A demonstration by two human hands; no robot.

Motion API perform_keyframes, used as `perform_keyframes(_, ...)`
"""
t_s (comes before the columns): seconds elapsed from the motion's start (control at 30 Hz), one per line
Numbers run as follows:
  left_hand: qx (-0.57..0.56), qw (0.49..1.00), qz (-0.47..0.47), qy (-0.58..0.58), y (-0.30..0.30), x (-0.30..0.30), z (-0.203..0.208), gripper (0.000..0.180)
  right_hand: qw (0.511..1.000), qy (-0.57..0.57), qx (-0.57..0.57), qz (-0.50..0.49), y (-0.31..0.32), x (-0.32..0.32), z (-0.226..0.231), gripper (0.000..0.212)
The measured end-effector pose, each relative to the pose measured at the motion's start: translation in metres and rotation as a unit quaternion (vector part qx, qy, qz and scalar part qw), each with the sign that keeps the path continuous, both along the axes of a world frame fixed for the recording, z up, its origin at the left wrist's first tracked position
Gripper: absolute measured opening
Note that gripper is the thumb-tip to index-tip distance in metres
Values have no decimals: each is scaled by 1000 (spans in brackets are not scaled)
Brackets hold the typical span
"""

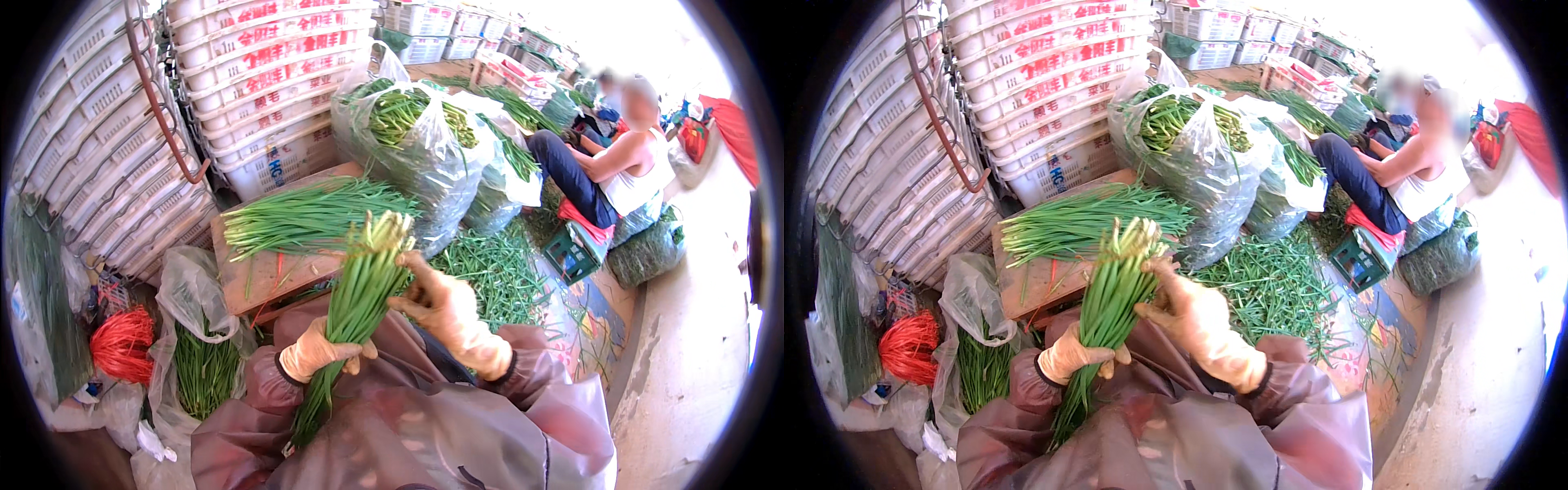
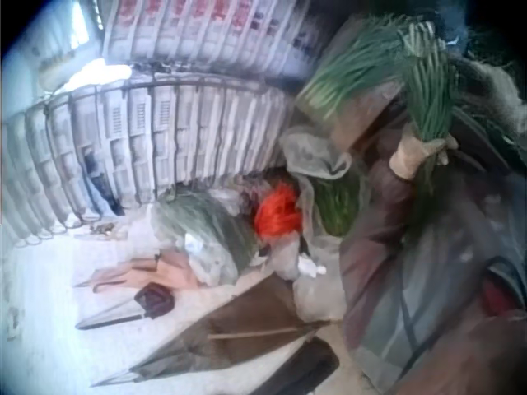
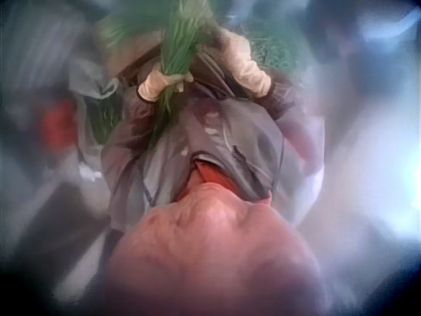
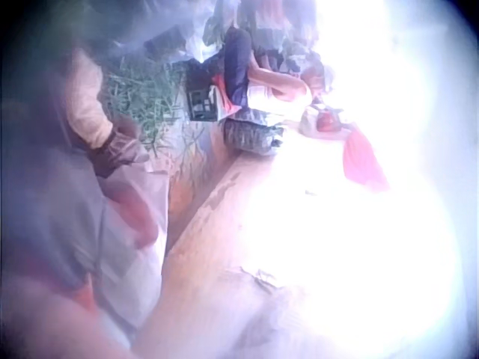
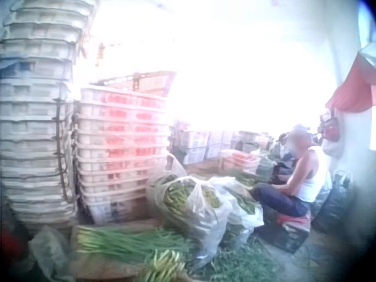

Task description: The person sorts a bunch of green onions, removes damaged leaves by hand, and secures the bunch with a red plastic tie.

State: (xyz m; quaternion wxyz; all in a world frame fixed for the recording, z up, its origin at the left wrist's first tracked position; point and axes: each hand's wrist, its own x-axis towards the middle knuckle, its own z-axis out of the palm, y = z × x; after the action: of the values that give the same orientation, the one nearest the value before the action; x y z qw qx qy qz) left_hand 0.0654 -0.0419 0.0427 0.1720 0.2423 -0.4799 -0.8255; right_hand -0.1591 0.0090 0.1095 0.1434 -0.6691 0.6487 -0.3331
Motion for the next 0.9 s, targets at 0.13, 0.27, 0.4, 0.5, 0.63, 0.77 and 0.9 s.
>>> perform_keyframes(0.13,36,998,-36,-31,12,6,-12,30,997,70,-40,-15,-13,-26,-29,16)
perform_keyframes(0.27,47,991,-13,-126,27,3,-19,27,936,-330,17,-122,5,-57,-36,20)
perform_keyframes(0.4,33,983,31,-180,35,-22,-33,26,927,-351,86,-100,20,-52,-34,27)
perform_keyframes(0.5,21,984,32,-174,39,-39,-31,31,887,-412,199,-56,15,-32,-44,25)
perform_keyframes(0.63,82,994,-26,-61,36,-41,-44,42,827,-478,294,-10,7,-64,-55,23)
perform_keyframes(0.77,141,984,6,-105,38,-53,-45,50,796,-483,363,42,7,-98,-80,24)
perform_keyframes(0.9,124,987,-45,-88,30,-61,-56,62,795,-502,329,84,22,-135,-84,22)
